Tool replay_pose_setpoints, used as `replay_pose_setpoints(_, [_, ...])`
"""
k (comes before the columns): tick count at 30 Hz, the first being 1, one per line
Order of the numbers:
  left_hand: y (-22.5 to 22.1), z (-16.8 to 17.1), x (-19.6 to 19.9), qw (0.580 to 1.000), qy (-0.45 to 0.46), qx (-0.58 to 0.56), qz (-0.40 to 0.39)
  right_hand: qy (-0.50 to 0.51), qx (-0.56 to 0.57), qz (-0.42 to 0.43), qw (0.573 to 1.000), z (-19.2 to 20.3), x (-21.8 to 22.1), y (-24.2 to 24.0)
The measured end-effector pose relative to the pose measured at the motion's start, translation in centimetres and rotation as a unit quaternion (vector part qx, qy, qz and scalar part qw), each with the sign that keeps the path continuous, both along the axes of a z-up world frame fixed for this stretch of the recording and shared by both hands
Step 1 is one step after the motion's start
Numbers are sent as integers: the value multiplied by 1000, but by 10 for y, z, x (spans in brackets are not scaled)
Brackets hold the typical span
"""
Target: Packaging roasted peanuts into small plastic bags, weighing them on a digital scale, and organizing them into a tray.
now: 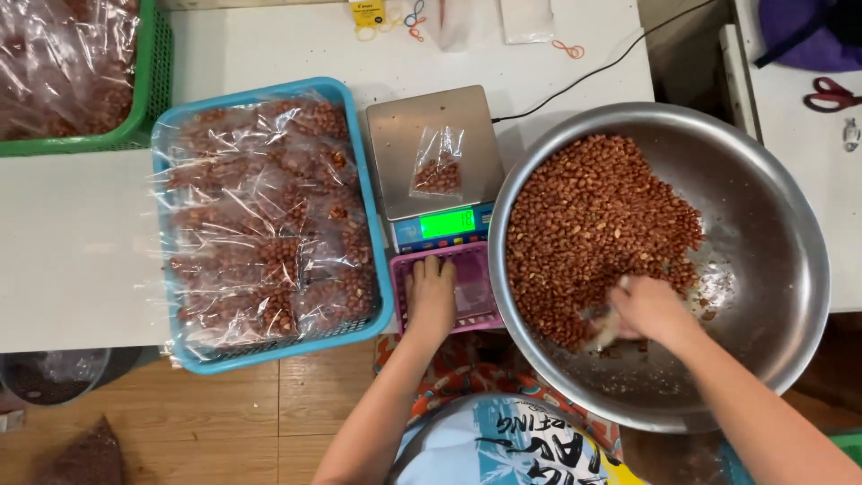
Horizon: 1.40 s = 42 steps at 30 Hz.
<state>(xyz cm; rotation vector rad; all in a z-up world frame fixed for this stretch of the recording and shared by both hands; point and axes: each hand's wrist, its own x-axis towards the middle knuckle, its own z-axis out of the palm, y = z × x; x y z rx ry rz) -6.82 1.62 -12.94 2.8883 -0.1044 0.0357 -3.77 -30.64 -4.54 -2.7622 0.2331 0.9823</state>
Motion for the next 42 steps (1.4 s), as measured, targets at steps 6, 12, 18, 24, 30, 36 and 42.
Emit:
replay_pose_setpoints(6, [10,-6,-6,995,-47,-80,-44,-104,299,-237,918,-22,11,24])
replay_pose_setpoints(12, [14,36,-11,979,-143,-141,-43,-100,427,-321,839,-10,-8,3])
replay_pose_setpoints(18, [23,56,-13,932,-79,-351,51,-153,463,-332,808,4,-23,-7])
replay_pose_setpoints(24, [21,116,-7,904,47,-416,87,-152,500,-355,775,22,-31,-10])
replay_pose_setpoints(30, [28,108,6,867,87,-471,141,-204,540,-360,733,30,-37,-7])
replay_pose_setpoints(36, [9,121,23,744,241,-623,11,-245,569,-332,712,54,-39,-7])
replay_pose_setpoints(42, [-34,160,48,848,322,-418,-46,-316,604,-323,657,95,-43,-7])
